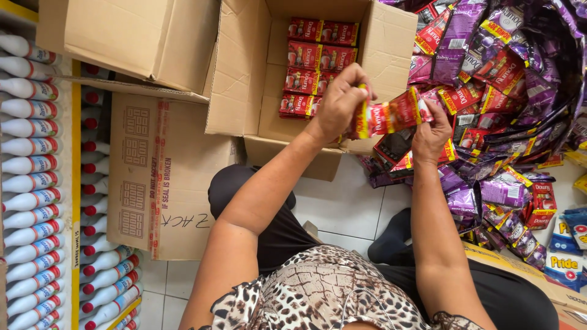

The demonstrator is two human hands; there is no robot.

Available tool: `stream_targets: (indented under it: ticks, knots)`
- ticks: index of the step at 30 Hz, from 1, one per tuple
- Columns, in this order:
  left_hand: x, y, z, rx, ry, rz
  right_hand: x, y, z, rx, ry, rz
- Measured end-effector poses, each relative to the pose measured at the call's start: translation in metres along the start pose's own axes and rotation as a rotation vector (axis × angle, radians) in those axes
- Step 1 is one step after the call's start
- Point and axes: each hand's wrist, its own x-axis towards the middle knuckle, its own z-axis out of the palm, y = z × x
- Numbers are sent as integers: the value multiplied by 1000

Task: The person organizes and packs detergent sachets from a floor pile into cardboard boxes.

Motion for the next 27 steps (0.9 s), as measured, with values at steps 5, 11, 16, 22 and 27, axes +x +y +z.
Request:
stream_targets:
  ticks: [5, 11, 16, 22, 27]
  knots:
    - [-1, -13, 20, 299, -117, -49, 1, -89, 5, 356, 5, 51]
    - [-5, 10, 38, 315, -178, 162, 2, -166, 17, 363, -291, -28]
    - [-7, 1, 37, 106, -152, 255, -5, -170, 32, 430, -331, 1]
    - [-6, -6, 27, -127, -83, 117, -8, -151, 22, 535, -353, 63]
    - [0, 29, 21, -236, -123, 99, 5, -153, -2, 316, -633, -7]
